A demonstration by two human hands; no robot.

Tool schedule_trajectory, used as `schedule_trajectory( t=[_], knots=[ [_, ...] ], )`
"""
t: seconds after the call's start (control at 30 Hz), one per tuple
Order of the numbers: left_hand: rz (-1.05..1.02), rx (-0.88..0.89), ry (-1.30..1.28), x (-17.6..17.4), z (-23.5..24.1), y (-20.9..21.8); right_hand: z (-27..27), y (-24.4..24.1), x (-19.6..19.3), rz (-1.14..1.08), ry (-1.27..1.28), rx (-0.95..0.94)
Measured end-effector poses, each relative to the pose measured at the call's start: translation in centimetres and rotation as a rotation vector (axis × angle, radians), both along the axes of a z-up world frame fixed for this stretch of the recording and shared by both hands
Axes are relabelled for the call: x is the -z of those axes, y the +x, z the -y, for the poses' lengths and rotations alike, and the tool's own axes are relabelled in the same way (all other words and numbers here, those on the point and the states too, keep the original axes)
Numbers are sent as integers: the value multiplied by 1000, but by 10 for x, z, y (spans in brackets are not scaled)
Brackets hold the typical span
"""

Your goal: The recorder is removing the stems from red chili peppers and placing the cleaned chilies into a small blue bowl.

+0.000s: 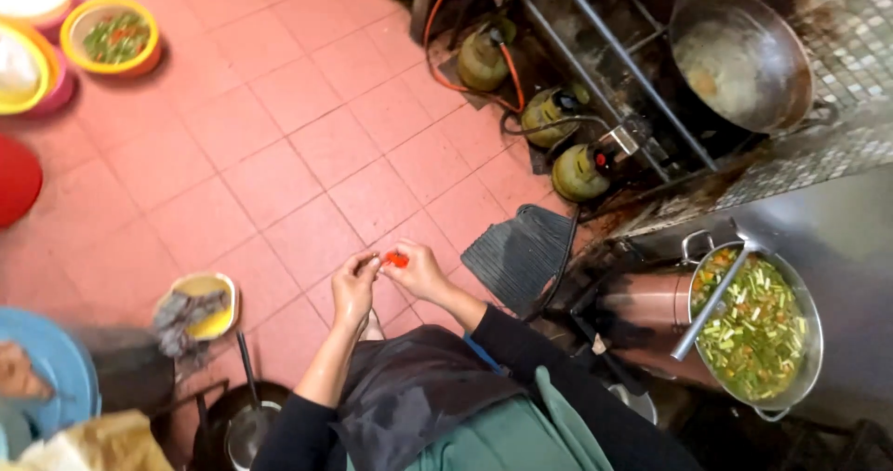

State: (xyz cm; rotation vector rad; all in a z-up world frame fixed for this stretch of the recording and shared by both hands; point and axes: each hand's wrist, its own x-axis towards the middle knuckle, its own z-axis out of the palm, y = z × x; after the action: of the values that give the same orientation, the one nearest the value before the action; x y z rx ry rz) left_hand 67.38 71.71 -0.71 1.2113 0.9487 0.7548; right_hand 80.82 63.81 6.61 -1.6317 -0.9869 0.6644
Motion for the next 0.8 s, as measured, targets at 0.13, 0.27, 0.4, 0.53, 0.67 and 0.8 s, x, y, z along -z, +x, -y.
schedule_trajectory(
  t=[0.13,0.27,0.4,0.53,0.67,0.8],
  knots=[
    [6,54,-134,-8,-66,42,-56,38,-8,212,126,6],
    [106,131,-479,-3,-120,99,-99,91,20,161,141,33],
    [296,247,-690,-14,-172,173,-145,172,76,-183,189,16],
    [600,334,-826,1,-224,262,-196,281,33,-747,137,-157],
    [726,391,-812,-32,-276,363,-258,391,-10,-784,148,-270],
    [330,305,-588,-32,-325,435,-304,469,-45,-303,75,-292]
  ],
)
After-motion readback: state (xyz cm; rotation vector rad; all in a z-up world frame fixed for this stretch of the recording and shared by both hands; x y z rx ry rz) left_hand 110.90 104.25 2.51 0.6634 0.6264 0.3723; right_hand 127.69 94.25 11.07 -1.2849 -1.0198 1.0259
